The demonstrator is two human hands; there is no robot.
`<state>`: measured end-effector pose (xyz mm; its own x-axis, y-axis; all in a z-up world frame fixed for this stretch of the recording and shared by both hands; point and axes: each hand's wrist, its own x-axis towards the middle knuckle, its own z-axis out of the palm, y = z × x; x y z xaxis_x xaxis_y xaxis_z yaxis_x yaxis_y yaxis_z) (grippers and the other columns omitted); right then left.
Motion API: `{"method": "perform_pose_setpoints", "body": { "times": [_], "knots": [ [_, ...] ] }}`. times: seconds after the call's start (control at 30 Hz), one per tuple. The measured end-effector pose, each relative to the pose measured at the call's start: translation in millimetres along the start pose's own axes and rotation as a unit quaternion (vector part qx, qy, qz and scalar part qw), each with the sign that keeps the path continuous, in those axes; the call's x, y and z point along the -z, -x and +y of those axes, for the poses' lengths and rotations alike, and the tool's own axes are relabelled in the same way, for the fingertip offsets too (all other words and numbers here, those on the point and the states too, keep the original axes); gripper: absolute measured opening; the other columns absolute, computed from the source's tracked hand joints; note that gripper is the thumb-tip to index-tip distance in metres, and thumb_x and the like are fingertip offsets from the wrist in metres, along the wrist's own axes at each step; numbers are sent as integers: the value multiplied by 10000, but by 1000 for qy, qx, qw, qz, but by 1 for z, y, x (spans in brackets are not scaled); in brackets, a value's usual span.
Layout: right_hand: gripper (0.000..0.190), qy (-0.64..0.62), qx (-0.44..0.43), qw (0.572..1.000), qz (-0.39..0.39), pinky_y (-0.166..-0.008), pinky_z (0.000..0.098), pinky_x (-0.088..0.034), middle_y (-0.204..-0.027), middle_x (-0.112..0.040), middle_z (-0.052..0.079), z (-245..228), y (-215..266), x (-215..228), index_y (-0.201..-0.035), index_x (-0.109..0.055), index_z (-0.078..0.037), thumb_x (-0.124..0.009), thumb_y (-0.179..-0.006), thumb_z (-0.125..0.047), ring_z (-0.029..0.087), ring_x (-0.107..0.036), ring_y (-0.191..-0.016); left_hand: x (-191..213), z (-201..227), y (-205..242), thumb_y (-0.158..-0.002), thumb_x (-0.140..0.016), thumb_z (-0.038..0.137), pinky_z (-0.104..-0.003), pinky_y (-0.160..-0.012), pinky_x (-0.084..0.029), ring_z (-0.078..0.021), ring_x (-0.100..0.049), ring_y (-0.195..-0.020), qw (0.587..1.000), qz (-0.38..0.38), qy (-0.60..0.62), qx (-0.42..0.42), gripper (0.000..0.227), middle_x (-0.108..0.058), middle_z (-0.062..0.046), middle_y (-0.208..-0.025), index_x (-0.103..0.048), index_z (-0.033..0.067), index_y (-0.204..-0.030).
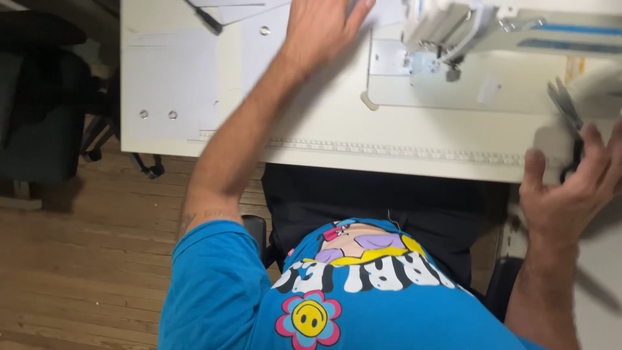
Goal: Preparing and sewing small white leather components with grommets using an industrial sewing machine and scissors
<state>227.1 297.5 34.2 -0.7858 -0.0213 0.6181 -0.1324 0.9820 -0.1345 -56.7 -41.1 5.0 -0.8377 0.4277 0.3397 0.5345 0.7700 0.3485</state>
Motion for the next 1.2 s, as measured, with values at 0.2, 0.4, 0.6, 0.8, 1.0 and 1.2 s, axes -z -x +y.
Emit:
{"method": "perform_pose_setpoints", "body": {
  "times": [0.2, 0.4, 0.6, 0.8, 1.0, 1.2],
  "knots": [
    [434, -41, 67, 997, -13, -1219, 580, -301, -1557, -531, 448, -23, 9, -9, -1285, -700, 283, -777, -1101, -102, 543, -469, -1486, 62, 28, 132, -1092, -474, 563, -431, -1140, -325, -226, -621, -1247, 983, 9, -181, 24, 556, -689, -86, -1344, -634, 109, -1371],
    [444, -148, 96, 983, -49, -1141, 580, -350, -1509, -587, 356, -74, 13, -29, -1231, -716, 168, -692, -1062, -243, 465, -534, -1467, 69, 67, 227, -915, -468, 822, -522, -1150, -420, -390, -464, -1447, 992, -70, -100, 21, 976, -462, -250, -1561, -470, 45, -1504],
    [674, -264, 228, 928, -133, -1134, 504, -444, -1484, -581, 257, -123, -2, -53, -1412, -561, 11, -876, -905, -302, 416, -562, -1404, 53, 85, 252, -1007, -661, 79, -395, -1023, -507, -285, -578, -1341, 980, -47, -139, -134, 467, -558, -160, -1513, -548, 97, -1460],
    [222, -356, 238, 895, -121, -970, 414, -571, -1058, -784, 63, -130, -12, -53, -1127, -762, -64, -724, -921, 9, 239, -763, -974, 82, 108, 232, -1078, -566, 177, -320, -782, -532, -205, -732, -976, 970, 112, 5, -215, 215, -741, -68, -1113, -717, 113, -1217],
    [294, -640, -203, 656, -346, -646, 176, -543, -897, -736, 74, -105, -53, -45, -1174, -706, 20, -749, -923, -127, 84, -659, -708, 150, 105, 180, -966, -737, 208, -277, -913, -681, -221, -747, -1146, 866, -58, 491, 72, 322, -740, -136, -1262, -678, 115, -1269],
    [165, -396, -90, 876, -261, -696, 266, -526, -926, -748, 65, -108, -72, -92, -1142, -750, 2, -758, -1032, -121, 103, -594, -733, 46, 42, 137, -893, -800, 218, -314, -936, -624, -188, -762, -1042, 950, -68, 286, 107, 254, -803, -70, -1110, -773, 153, -1136]
  ]
}}
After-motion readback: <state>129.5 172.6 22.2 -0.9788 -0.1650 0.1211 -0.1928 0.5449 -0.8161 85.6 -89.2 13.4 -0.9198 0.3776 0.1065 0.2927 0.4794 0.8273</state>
